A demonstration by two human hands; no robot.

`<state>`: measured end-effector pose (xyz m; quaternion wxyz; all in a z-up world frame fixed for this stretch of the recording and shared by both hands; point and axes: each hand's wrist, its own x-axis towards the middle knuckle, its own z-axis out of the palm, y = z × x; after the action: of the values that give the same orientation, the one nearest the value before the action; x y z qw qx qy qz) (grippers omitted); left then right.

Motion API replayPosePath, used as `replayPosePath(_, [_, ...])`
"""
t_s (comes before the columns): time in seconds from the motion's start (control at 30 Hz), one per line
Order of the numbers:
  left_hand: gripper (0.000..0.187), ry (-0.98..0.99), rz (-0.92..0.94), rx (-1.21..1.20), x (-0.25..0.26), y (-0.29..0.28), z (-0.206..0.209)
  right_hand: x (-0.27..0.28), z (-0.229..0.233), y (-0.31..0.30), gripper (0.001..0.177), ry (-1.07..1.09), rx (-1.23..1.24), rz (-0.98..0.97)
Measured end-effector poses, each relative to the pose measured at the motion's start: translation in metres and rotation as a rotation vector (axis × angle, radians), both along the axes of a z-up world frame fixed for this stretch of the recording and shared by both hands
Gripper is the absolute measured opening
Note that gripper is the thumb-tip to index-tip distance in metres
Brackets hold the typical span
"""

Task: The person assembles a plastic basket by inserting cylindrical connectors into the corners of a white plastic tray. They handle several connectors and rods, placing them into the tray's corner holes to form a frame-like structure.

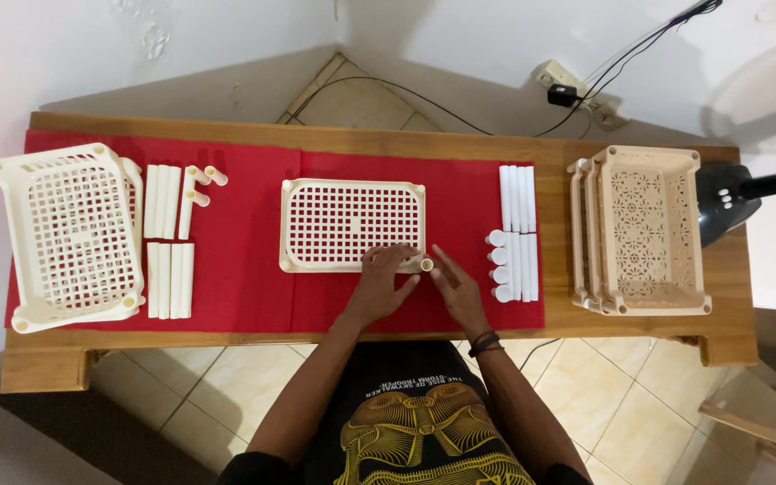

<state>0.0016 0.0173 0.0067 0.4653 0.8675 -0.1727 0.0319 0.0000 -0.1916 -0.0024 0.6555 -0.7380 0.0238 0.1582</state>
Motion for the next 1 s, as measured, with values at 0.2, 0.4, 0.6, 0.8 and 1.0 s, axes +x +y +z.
replayPosePath(0.2, [0.045, 0.219, 0.143, -0.161, 0.001, -0.007, 0.003, -0.004, 0.007, 0.004, 0.063, 0.163, -0.009, -0.062])
replayPosePath(0.4, [0.045, 0.118, 0.171, -0.111, 0.003, -0.01, 0.006, -0.002, 0.019, 0.009, 0.073, 0.238, -0.1, -0.051])
replayPosePath(0.6, [0.044, 0.125, 0.18, -0.121, 0.001, -0.011, 0.003, 0.007, 0.024, 0.008, 0.072, 0.224, -0.064, -0.048])
replayPosePath(0.8, [0.045, 0.1, 0.186, -0.125, -0.001, -0.013, 0.003, 0.003, 0.026, 0.009, 0.07, 0.177, -0.071, -0.023])
replayPosePath(1.0, [0.045, 0.124, 0.192, -0.097, 0.0, -0.014, 0.006, 0.003, 0.022, 0.007, 0.067, 0.214, -0.173, -0.039])
